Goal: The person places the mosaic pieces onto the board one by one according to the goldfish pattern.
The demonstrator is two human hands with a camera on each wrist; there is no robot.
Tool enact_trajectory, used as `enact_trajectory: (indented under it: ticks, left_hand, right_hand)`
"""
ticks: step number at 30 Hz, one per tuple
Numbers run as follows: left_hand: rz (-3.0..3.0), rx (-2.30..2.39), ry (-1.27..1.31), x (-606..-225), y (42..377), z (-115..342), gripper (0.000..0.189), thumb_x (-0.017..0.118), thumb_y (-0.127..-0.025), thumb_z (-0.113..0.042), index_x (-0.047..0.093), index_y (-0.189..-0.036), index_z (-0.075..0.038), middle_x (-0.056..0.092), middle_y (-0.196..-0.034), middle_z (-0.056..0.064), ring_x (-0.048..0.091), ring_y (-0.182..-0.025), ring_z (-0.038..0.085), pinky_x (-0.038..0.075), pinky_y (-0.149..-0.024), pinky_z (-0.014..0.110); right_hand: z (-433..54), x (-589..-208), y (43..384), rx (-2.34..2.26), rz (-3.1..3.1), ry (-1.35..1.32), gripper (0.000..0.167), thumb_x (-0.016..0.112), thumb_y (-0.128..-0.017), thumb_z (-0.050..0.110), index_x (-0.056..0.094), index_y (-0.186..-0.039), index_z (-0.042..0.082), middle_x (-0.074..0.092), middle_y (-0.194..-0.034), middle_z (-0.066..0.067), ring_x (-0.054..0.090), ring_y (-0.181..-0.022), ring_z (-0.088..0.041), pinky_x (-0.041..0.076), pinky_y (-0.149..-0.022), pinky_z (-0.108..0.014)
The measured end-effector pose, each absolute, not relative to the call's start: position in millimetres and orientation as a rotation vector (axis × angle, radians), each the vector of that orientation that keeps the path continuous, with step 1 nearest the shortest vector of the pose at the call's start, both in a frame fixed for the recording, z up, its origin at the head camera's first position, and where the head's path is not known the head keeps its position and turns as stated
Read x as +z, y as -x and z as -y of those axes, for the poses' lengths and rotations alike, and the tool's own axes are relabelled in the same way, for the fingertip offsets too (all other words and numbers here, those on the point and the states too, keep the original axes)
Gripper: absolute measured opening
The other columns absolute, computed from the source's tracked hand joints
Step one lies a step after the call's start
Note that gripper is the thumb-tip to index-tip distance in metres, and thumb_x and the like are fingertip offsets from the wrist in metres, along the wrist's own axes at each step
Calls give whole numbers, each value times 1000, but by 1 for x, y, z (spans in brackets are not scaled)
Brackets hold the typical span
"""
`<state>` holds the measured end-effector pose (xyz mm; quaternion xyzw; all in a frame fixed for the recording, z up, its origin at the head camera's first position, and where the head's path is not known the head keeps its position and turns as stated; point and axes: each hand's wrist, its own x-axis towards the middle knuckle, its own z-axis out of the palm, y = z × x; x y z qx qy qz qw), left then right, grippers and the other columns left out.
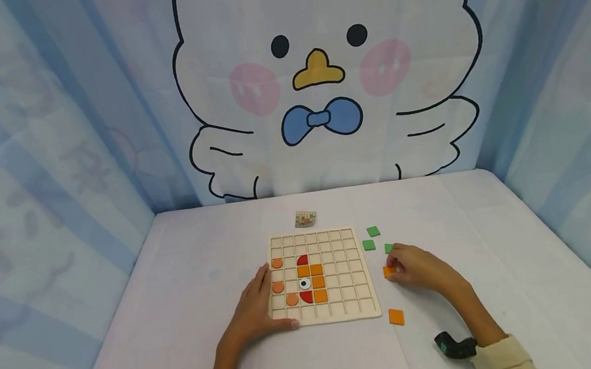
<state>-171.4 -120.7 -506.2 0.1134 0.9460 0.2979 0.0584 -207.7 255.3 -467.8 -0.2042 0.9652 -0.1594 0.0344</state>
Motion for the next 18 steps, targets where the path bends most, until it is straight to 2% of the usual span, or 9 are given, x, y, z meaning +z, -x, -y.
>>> enact_trajectory:
  ticks: [9,18]
  left_hand:
    - [-2872,893,-337,-505,172,122,137,77,-55,-75,14,-158,-10,11,-166,7,22,-149,32,27,-117,56]
    - [-2857,900,-315,-505,171,122,137,78,-55,-75,12,-158,-12,9,-166,5,21,-149,31,26,-118,55]
  right_hand:
    - [-253,-465,209,-493,-3020,710,21,80,-80,23,65,-88,10,53,-75,8,44,-66,-5,42,-58,-18]
    - [-240,-461,213,-541,-3013,774,21,80,-80,23,65,-90,11,51,-73,8,44,-65,-3,41,-57,-17]
